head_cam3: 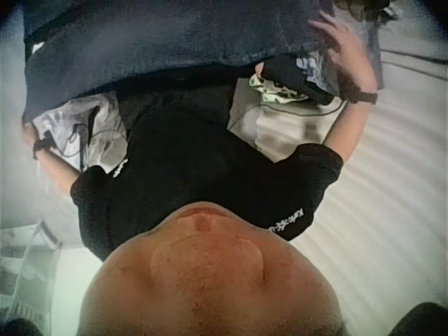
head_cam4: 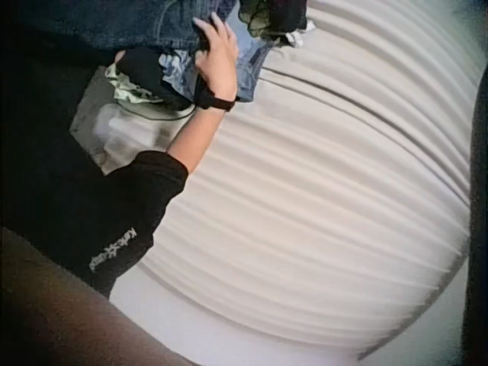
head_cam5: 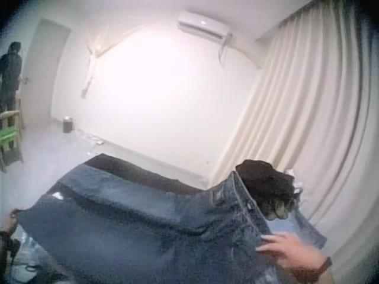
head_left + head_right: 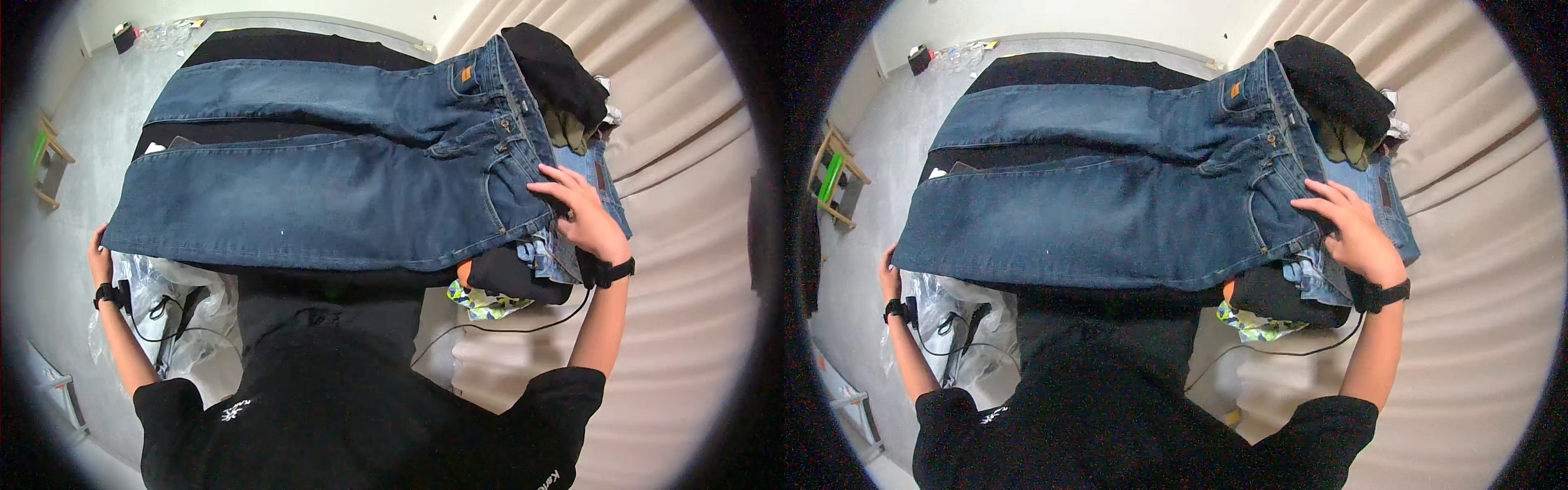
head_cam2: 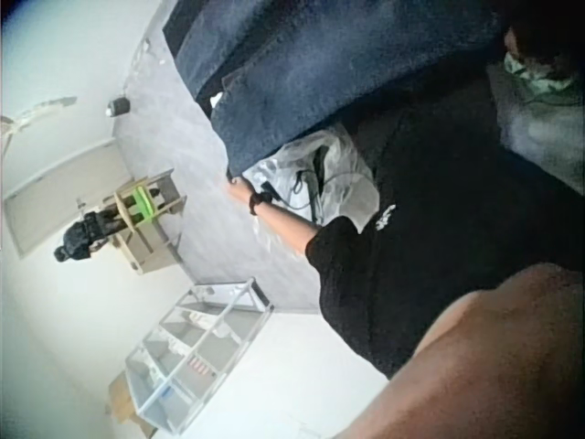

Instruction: Folding blue jeans and a black coat and placing them into a plastic bag.

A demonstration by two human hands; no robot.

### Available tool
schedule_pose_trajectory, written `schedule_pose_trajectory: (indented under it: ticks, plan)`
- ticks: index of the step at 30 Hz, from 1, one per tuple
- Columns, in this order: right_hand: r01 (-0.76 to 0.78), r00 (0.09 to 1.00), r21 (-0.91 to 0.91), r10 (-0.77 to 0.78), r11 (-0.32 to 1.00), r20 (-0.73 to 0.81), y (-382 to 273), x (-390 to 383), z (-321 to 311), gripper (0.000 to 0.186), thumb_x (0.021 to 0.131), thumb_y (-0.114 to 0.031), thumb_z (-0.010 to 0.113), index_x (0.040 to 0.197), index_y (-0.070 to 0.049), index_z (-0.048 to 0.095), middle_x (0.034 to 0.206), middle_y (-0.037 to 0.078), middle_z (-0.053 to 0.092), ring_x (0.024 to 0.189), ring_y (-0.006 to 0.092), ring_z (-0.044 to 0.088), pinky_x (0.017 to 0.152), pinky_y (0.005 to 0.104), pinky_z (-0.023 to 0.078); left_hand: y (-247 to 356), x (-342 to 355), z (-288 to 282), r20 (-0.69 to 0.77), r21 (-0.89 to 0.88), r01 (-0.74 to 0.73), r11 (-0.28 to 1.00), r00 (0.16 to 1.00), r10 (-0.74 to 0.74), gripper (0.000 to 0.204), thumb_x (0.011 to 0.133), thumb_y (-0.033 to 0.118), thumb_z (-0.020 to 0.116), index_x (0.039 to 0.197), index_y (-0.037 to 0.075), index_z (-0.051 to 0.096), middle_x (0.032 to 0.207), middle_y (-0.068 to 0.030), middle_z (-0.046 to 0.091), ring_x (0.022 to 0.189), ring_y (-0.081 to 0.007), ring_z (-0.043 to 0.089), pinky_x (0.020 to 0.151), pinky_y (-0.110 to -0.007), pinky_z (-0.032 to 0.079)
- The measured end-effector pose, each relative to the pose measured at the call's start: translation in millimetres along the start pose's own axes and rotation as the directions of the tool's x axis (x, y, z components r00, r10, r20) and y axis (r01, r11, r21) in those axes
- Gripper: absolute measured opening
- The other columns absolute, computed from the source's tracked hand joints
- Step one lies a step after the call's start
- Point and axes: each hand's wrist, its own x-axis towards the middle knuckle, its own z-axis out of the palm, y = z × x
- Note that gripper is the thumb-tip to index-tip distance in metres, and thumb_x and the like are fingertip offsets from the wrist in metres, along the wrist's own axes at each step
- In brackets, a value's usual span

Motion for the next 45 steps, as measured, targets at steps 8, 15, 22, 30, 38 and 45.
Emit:
schedule_pose_trajectory:
  ticks: [8,15,22,30,38,45]
  plan:
    - [0.034,0.989,0.032,-0.029,0.999,-0.143,-8,-2,0,0.046,0.065,0.003,0.07,0.108,-0.01,0.063,0.127,0.005,0.058,0.121,0.0288,0.049,0.101,0.0399,0.038,-56,32,-90,0.126,-0.426,0.04,0.904,0.992,0.015,0.036,0.09,0.022,0.058,0.12,0.002,0.055,0.118,-0.0075,0.059,0.109,-0.0152,0.054,0.095,-0.032,0.042]
    - [0.009,0.943,0.191,0.056,0.982,-0.329,39,19,-26,0.028,0.076,0.003,0.051,0.102,-0.002,0.061,0.109,0.013,0.062,0.111,0.031,0.054,0.102,0.0386,0.036,44,97,-121,0.047,-0.69,-0.029,0.723,0.995,0.084,0.053,0.09,0.038,0.061,0.128,0.003,0.049,0.121,-0.0057,0.055,0.11,-0.017,0.054,0.099,-0.032,0.039]
    - [0.061,0.835,0.382,0.162,0.922,-0.526,144,142,-71,0.023,0.096,-0.015,0.053,0.111,0.001,0.058,0.107,0.007,0.061,0.098,0.0126,0.056,0.087,0.026,0.044,127,236,-75,-0.179,-0.327,-0.043,0.944,0.984,-0.017,0.035,0.093,0.032,0.058,0.107,0.0,0.061,0.094,0.0027,0.061,0.081,-0.0071,0.054,0.074,-0.022,0.042]
    - [-0.167,0.696,0.325,0.345,0.931,-0.63,156,291,-27,0.035,0.086,-0.031,0.066,0.105,-0.002,0.063,0.102,0.019,0.066,0.099,0.0294,0.062,0.088,0.0348,0.046,15,285,22,0.201,-0.065,0.314,0.947,0.934,-0.296,0.029,0.086,0.032,0.066,0.098,0.006,0.067,0.087,-0.0026,0.063,0.071,-0.0138,0.056,0.063,-0.025,0.042]
    - [-0.266,0.835,0.239,0.347,0.934,-0.428,94,299,17,0.049,0.08,-0.037,0.069,0.108,0.002,0.061,0.102,0.024,0.065,0.099,0.0369,0.063,0.085,0.0394,0.049,14,246,113,0.515,-0.161,0.534,0.83,0.763,-0.391,0.024,0.092,0.023,0.056,0.094,0.001,0.066,0.078,-0.0022,0.062,0.064,-0.0139,0.056,0.061,-0.027,0.049]
    - [-0.437,0.892,0.03,0.437,0.899,-0.113,79,293,29,0.053,0.078,-0.041,0.065,0.112,0.0,0.061,0.112,0.024,0.062,0.108,0.0382,0.058,0.094,0.0416,0.046,53,230,145,0.601,0.114,0.349,0.93,0.721,-0.344,0.033,0.088,0.033,0.055,0.09,0.002,0.066,0.078,-0.0026,0.062,0.064,-0.014,0.055,0.061,-0.031,0.045]
